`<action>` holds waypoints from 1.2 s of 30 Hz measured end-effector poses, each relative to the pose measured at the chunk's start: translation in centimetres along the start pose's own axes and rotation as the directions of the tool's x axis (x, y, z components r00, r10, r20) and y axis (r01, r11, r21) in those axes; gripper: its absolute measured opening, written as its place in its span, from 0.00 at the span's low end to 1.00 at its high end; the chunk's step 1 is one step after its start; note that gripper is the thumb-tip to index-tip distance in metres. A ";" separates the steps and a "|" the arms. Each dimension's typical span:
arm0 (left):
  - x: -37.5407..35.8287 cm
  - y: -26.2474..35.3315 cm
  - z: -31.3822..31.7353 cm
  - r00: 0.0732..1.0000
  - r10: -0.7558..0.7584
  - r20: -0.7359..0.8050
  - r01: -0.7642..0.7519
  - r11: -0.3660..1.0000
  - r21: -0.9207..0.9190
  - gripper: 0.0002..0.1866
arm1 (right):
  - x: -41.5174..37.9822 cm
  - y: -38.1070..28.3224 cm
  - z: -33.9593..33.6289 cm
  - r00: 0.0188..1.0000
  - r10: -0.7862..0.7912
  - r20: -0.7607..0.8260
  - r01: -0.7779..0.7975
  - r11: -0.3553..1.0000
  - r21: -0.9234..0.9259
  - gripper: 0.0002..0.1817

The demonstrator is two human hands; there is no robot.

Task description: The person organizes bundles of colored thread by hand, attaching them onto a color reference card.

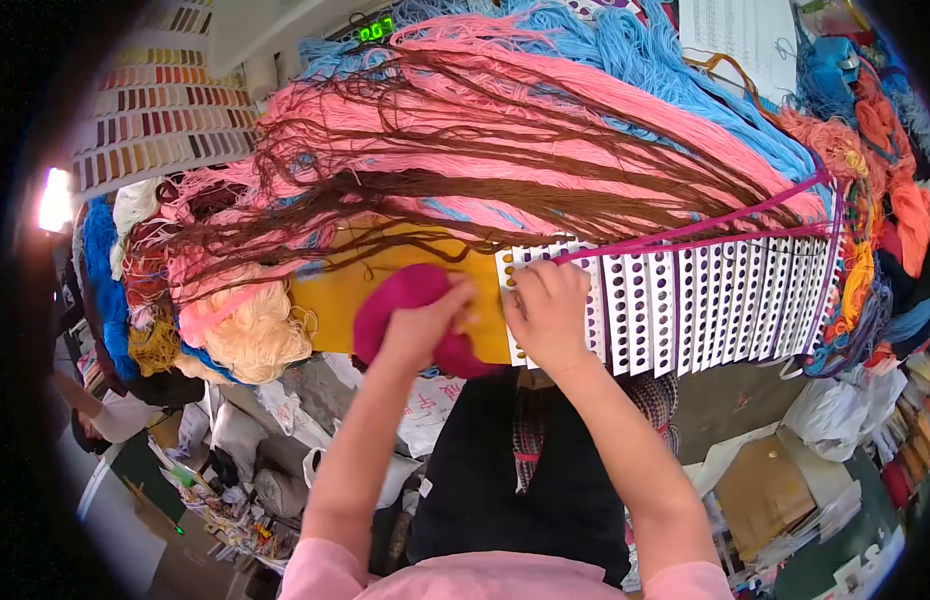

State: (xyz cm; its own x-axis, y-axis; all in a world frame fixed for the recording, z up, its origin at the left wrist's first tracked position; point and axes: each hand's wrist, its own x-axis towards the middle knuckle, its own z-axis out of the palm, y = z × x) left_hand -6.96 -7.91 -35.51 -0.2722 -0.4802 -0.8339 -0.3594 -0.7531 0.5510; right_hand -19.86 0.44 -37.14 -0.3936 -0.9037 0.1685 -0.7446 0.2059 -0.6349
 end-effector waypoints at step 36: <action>-1.6 2.2 -1.4 0.981 0.039 0.191 -0.069 0.986 0.151 0.06 | 0.9 0.6 -1.2 0.937 0.094 0.336 -0.117 0.992 0.050 0.23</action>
State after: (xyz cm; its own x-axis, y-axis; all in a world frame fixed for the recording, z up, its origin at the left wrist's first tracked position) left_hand -6.08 -9.45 -33.01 -0.4514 -0.4147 -0.7901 -0.4702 -0.6420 0.6056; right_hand -21.30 0.19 -36.43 -0.2576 -0.9537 -0.1550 -0.6653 0.2914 -0.6873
